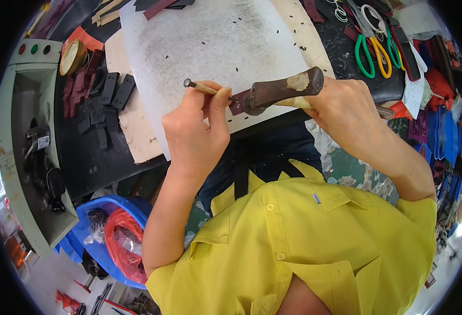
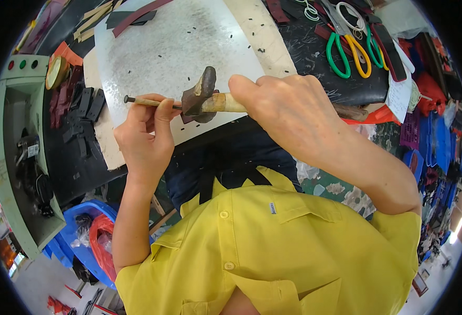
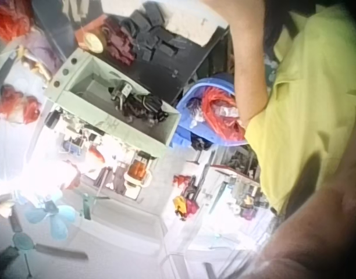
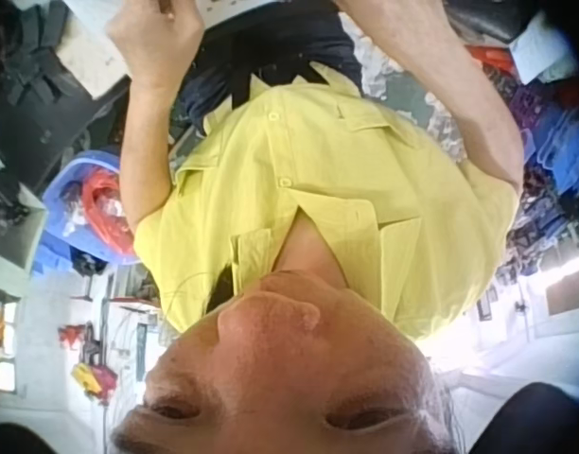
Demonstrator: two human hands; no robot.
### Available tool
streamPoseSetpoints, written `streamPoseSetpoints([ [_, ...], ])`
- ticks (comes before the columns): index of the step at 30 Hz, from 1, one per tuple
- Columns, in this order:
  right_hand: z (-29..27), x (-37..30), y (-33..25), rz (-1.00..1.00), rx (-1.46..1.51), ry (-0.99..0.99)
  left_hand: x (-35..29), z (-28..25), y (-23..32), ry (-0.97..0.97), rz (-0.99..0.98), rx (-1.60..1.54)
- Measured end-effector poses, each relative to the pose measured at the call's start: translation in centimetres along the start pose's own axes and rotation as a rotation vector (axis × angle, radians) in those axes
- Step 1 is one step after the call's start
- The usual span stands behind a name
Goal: The person repeatedly places a black leather piece over a maroon leather piece, aligns pre-punched holes, inserts a metal pin, and hammers it in. They repeat this process for multiple pairs of leather pieces on a white work surface.
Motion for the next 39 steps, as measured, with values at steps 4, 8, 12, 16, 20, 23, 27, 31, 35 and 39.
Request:
streamPoseSetpoints([
  [4,0.0,-0.1,0.0,-0.011,0.010,0.029,0.0,0.0,0.9,-0.031,0.141,0.148],
  [8,0.1,-0.2,0.3,-0.007,-0.012,0.026,0.1,0.1,2.0,-0.076,0.188,0.252],
  [12,-2.6,1.7,1.2,0.018,-0.025,0.130,-0.3,0.4,2.6,-0.041,0.322,0.353],
  [16,-10.6,3.7,0.7,0.126,0.564,0.557,-0.6,0.6,2.3,-0.066,0.308,0.362],
  [20,-9.6,3.1,1.8,-0.011,0.726,0.416,-0.2,0.9,2.7,-0.074,0.330,0.312],
  [23,-5.1,3.7,3.2,0.025,-0.062,0.176,-0.4,0.9,2.5,-0.092,0.322,0.389],
  [27,-5.2,-0.5,12.8,0.443,-0.484,0.301,-0.7,1.1,3.2,-0.073,0.378,0.434],
  [31,-3.8,-4.2,17.6,0.765,-0.526,0.306,-1.5,1.2,3.0,-0.070,0.433,0.500],
  [35,-1.7,-1.8,14.7,0.145,-0.298,0.649,-1.9,1.2,2.5,-0.057,0.510,0.500],
  [39,1.5,1.8,0.1,-0.123,0.360,0.352,-1.0,0.7,2.7,0.000,0.449,0.381],
])
Point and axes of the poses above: each hand's wrist, its own x-axis towards the middle knuckle, its own z-axis out of the palm, y = z × x, the point moved 4 cm from there along x, towards the middle knuckle, and after that the axes turned 8 degrees about y, right-handed, at the moved point
